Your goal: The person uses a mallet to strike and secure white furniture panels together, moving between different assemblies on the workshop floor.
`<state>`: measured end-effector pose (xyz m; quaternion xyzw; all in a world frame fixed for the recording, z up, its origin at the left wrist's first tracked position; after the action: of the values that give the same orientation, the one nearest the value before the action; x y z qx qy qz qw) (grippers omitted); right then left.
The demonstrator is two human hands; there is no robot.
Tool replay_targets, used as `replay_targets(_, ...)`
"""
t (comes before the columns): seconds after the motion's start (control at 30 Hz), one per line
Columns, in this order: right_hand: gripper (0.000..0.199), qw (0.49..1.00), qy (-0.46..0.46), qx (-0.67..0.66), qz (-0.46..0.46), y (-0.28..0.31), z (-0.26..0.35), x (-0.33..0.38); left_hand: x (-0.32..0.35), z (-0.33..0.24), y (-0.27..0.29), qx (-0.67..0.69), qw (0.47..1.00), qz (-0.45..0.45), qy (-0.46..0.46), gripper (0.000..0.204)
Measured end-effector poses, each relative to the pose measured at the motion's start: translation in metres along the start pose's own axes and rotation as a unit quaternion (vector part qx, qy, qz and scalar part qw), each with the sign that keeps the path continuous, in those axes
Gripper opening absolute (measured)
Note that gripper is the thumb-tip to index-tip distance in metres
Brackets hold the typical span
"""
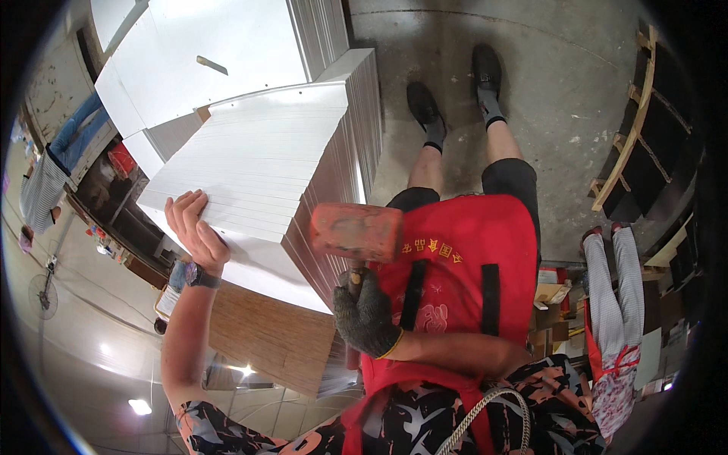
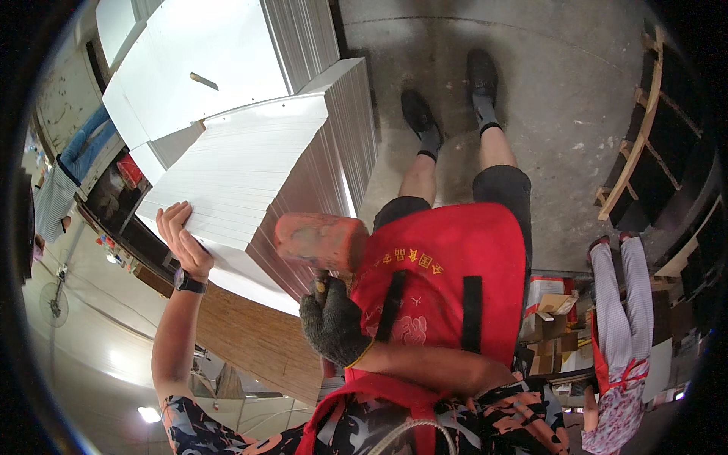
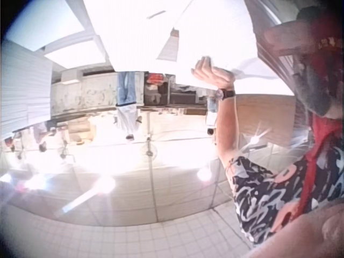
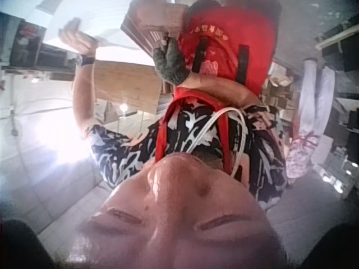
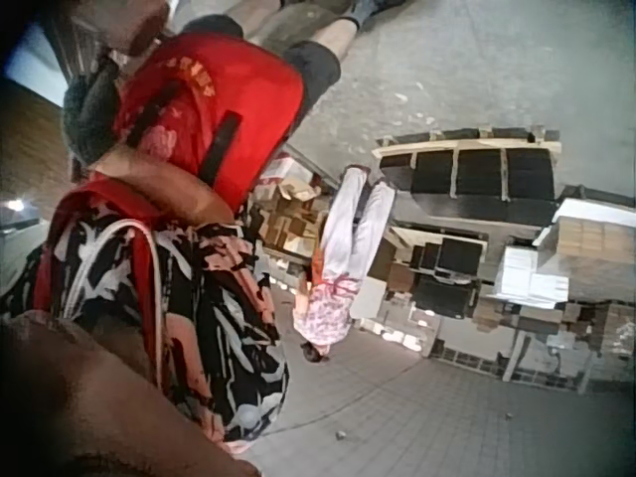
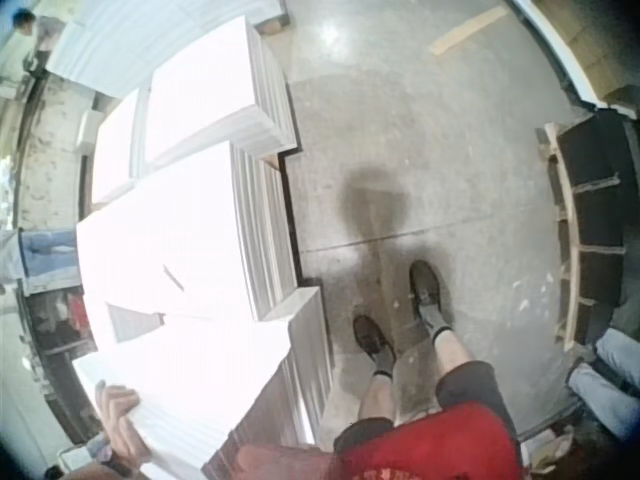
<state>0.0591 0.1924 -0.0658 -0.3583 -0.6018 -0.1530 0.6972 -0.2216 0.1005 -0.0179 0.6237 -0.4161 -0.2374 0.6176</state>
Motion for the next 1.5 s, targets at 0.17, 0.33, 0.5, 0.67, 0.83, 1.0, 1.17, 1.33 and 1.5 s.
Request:
replay_targets(0.17, 0.033, 0.994, 0.029, 0.105, 0.005, -0.002, -0.001, -0.003, 0.001, 0.002, -0.001, -0.004, 1.000, -0.003, 0.000, 0.042)
replay_targets(0.33, 0.040, 0.980, 0.065, 0.184, -0.031, 0.004, 0.019, 0.002, 0.001, 0.001, -0.002, -0.007, 1.000, -0.001, -0.001, 0.043)
replay_targets(0.5, 0.021, 0.982, 0.040, 0.181, -0.036, 0.004, 0.011, -0.002, 0.001, 0.002, -0.001, -0.002, 1.000, 0.001, 0.003, 0.044)
replay_targets(0.67, 0.022, 0.991, 0.032, 0.126, -0.020, 0.002, -0.022, -0.007, 0.000, 0.002, -0.004, -0.001, 1.000, 0.000, -0.003, 0.044)
replay_targets(0.83, 0.024, 0.894, 0.244, 0.368, -0.080, -0.004, 0.037, 0.028, 0.000, -0.001, -0.001, 0.001, 1.000, 0.005, 0.000, 0.044)
replay_targets(1.0, 0.027, 0.957, 0.195, 0.205, -0.065, 0.003, 0.022, 0.022, 0.001, 0.000, -0.003, 0.000, 1.000, 0.005, -0.007, 0.044)
replay_targets(1.17, 0.019, 0.798, 0.351, 0.485, -0.064, -0.017, 0.028, 0.039, 0.003, 0.001, -0.004, -0.001, 1.000, 0.008, -0.007, 0.044)
replay_targets(1.33, 0.024, 0.887, 0.298, 0.346, -0.069, -0.005, 0.024, 0.034, 0.004, 0.000, -0.004, -0.008, 1.000, 0.011, -0.005, 0.045)
replay_targets(1.5, 0.032, 0.962, 0.108, 0.231, -0.098, 0.010, 0.022, 0.009, 0.004, 0.001, -0.004, -0.008, 1.000, 0.012, -0.003, 0.046)
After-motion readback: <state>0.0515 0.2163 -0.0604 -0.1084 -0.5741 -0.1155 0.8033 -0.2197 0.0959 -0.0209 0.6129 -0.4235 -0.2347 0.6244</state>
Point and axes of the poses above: each hand's wrist, its own x-axis away from the middle knuckle, its own y-axis out of the back of the hand, z = x × y, the point moved 9 cm from there along -x, towards the middle knuckle, and after that the axes turned 13 degrees about -y, right-handed, at the moved point
